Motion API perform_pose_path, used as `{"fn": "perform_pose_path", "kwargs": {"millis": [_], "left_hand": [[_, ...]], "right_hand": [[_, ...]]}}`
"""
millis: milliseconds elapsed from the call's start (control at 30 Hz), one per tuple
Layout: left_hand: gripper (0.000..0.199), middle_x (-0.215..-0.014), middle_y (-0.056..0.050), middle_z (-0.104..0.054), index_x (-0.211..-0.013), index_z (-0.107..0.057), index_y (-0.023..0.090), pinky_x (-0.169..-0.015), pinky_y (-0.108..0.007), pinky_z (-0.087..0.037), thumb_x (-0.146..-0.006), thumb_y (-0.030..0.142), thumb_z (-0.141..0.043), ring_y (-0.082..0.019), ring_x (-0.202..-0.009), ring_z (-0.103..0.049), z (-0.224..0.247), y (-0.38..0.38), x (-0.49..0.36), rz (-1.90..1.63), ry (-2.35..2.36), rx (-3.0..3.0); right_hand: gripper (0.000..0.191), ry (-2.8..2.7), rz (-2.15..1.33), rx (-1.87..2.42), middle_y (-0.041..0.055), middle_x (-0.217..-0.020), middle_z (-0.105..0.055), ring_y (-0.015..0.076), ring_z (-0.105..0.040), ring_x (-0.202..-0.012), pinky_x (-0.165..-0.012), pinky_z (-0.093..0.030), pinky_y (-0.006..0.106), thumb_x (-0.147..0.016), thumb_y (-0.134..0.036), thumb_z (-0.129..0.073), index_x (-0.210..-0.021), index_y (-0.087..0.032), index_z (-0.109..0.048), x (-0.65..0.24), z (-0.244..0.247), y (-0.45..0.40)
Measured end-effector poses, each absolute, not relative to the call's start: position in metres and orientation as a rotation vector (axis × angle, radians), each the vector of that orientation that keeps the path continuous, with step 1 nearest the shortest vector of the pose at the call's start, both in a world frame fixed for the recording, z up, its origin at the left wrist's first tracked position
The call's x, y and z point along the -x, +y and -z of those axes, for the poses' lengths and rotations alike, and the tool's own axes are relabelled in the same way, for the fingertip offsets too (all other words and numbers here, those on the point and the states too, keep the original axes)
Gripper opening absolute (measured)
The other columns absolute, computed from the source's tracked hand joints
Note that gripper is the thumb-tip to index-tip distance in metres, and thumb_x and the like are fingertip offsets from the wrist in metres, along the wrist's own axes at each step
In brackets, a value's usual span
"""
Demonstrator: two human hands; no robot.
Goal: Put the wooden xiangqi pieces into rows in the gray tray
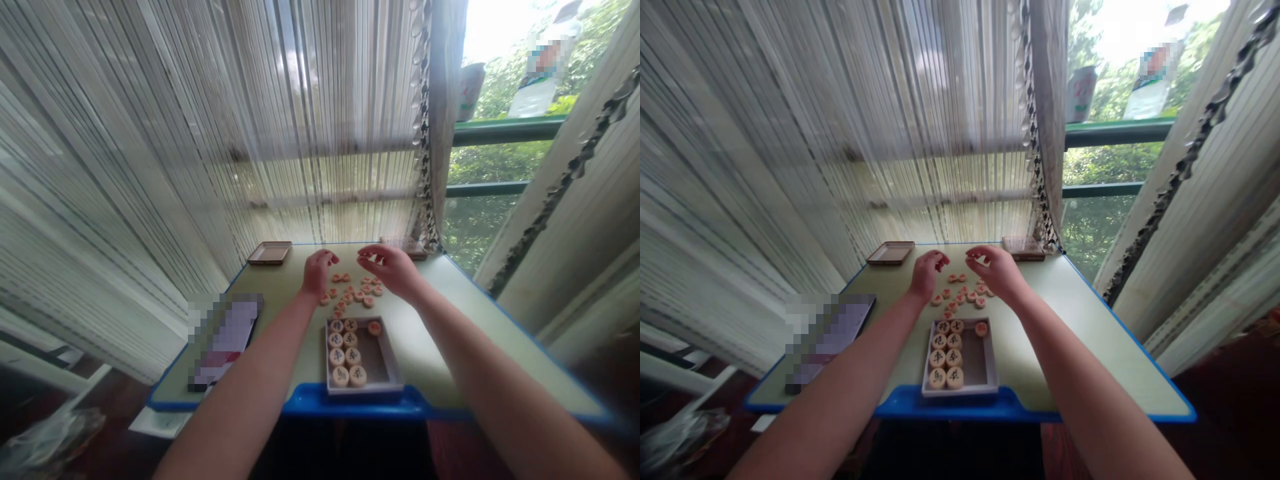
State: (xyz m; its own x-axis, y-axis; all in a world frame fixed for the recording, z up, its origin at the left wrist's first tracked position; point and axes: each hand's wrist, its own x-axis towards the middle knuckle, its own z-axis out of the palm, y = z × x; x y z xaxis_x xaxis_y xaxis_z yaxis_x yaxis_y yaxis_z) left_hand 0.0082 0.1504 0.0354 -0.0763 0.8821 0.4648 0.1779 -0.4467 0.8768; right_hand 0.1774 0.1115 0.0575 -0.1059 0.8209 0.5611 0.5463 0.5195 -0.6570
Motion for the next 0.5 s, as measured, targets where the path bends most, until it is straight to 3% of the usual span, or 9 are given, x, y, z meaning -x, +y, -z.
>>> {"fn": "perform_pose_path", "kwargs": {"millis": [100,233,367,500], "left_hand": [[0.025,-0.062,-0.002,-0.056,-0.059,-0.054,0.017,-0.064,-0.026,-0.041,-0.076,0.024,-0.038,-0.014,-0.063,-0.05,-0.056,0.126,-0.005,-1.571,1.133,-1.946],[0.024,-0.073,-0.005,-0.062,-0.067,-0.06,0.017,-0.08,-0.03,-0.04,-0.079,0.024,-0.041,-0.017,-0.079,-0.054,-0.085,0.093,0.001,-1.315,1.072,-2.538],[0.027,-0.077,-0.005,-0.063,-0.071,-0.062,0.016,-0.08,-0.028,-0.041,-0.081,0.023,-0.037,-0.017,-0.081,-0.056,-0.086,0.072,0.004,-1.357,1.167,-2.482],[0.03,-0.076,-0.004,-0.064,-0.072,-0.061,0.017,-0.075,-0.026,-0.043,-0.083,0.023,-0.034,-0.016,-0.078,-0.058,-0.049,0.064,0.017,-1.426,1.37,-2.291]], "right_hand": [[0.018,-1.917,-0.553,1.149,0.0024,-0.078,-0.066,0.0138,-0.056,-0.067,-0.06,-0.043,0.026,-0.073,-0.031,-0.061,-0.085,-0.02,-0.068,-0.184,-0.067,0.067],[0.016,-1.984,-0.539,1.179,0.0023,-0.08,-0.066,0.0167,-0.056,-0.077,-0.07,-0.043,0.029,-0.073,-0.032,-0.061,-0.082,-0.021,-0.067,-0.189,-0.039,0.017],[0.017,-1.824,-0.467,1.188,0.0041,-0.084,-0.067,0.0192,-0.055,-0.083,-0.073,-0.042,0.031,-0.076,-0.034,-0.058,-0.083,-0.021,-0.067,-0.188,-0.009,-0.004],[0.02,-1.807,-0.473,1.218,0.0032,-0.084,-0.067,0.0194,-0.054,-0.085,-0.076,-0.042,0.031,-0.074,-0.035,-0.058,-0.086,-0.022,-0.068,-0.184,-0.002,-0.006]]}}
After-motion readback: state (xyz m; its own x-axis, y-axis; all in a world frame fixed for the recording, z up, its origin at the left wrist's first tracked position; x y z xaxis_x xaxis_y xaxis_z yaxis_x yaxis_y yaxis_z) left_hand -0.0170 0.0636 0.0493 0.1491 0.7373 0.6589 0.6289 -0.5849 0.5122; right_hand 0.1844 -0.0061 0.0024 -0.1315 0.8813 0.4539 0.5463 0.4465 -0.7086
